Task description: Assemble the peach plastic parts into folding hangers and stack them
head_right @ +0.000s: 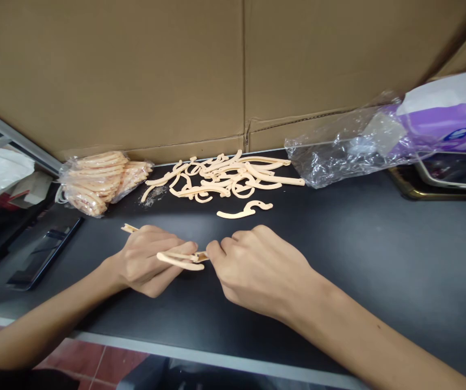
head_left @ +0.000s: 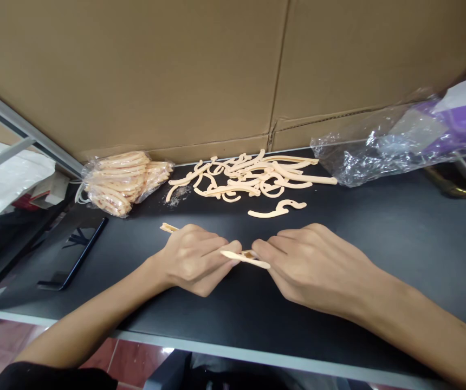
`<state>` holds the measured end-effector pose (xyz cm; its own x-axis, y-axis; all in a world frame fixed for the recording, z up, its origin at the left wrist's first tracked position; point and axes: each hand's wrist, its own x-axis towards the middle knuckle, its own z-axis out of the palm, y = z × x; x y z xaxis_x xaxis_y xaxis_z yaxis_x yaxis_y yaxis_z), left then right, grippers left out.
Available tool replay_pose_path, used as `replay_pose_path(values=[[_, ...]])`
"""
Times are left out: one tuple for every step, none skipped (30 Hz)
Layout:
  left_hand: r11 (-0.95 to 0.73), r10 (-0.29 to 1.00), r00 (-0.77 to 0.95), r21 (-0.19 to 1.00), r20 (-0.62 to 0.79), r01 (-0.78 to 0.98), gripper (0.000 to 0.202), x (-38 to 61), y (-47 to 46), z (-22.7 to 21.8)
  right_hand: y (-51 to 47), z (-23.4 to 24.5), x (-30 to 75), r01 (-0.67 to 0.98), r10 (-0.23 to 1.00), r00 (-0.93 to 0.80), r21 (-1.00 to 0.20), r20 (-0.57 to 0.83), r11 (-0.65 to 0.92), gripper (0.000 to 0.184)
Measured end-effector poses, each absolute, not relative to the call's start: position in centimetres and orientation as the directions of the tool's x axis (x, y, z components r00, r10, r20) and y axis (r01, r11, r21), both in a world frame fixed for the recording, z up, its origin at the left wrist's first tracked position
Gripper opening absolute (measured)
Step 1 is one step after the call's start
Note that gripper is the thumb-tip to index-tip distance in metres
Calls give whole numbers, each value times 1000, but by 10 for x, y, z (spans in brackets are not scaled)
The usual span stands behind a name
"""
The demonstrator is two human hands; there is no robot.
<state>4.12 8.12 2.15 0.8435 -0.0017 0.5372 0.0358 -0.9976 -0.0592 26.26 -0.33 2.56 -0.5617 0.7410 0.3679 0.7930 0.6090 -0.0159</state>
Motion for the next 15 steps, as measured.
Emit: replay_pose_path(values=[[-996, -11, 841, -77, 540, 36, 16, 41, 82, 20, -3, 25, 262, 793, 739, -562, -11, 372, 609, 24], [-995, -17, 840, -90, 543, 38, 17, 42, 82, 19, -3, 25, 262, 793, 735, -563, -5, 377, 609, 24], [-994, -20, 840, -99, 541, 40, 17, 42, 82, 18, -3, 25, 262, 793, 732, -563, 2, 385, 609, 24], [-994, -20, 844, -105, 536, 43, 17, 43, 81, 18, -4, 24, 262, 792, 727, -565, 9, 391, 610, 25], [-993, -20, 847, -110, 532, 46, 17, 43, 81, 18, -4, 24, 262, 791, 725, -567, 14, 392, 611, 25], [-992, -18, 847, -114, 531, 50, 16, 44, 80, 19, -4, 24, 263, 790, 723, -568, 16, 392, 612, 25], [-992, -17, 849, -117, 528, 53, 16, 44, 80, 19, -4, 24, 263, 790, 725, -570, 13, 386, 614, 25], [-991, -14, 853, -120, 522, 57, 16, 45, 79, 19, -4, 24, 263, 788, 727, -571, 7, 380, 615, 25], [-991, -10, 857, -121, 516, 61, 15, 45, 79, 20, -3, 24, 263, 787, 731, -572, -2, 373, 617, 25], [-990, -5, 861, -121, 509, 66, 15, 45, 79, 20, -3, 24, 263, 787, 736, -570, -14, 365, 616, 25], [-990, 2, 867, -118, 499, 70, 16, 45, 79, 19, -3, 24, 264, 790, 745, -566, -26, 353, 613, 24], [-991, 11, 875, -114, 485, 75, 17, 45, 79, 19, -2, 24, 264, 795, 757, -560, -38, 337, 605, 24], [-991, 19, 883, -110, 469, 80, 18, 45, 80, 18, -2, 24, 264, 805, 775, -550, -51, 310, 592, 24], [-991, 26, 889, -106, 457, 84, 20, 44, 81, 17, -1, 25, 264, 816, 797, -539, -67, 272, 575, 23], [-991, 31, 895, -103, 444, 86, 21, 44, 81, 15, 0, 26, 264, 827, 820, -527, -86, 221, 555, 23]])
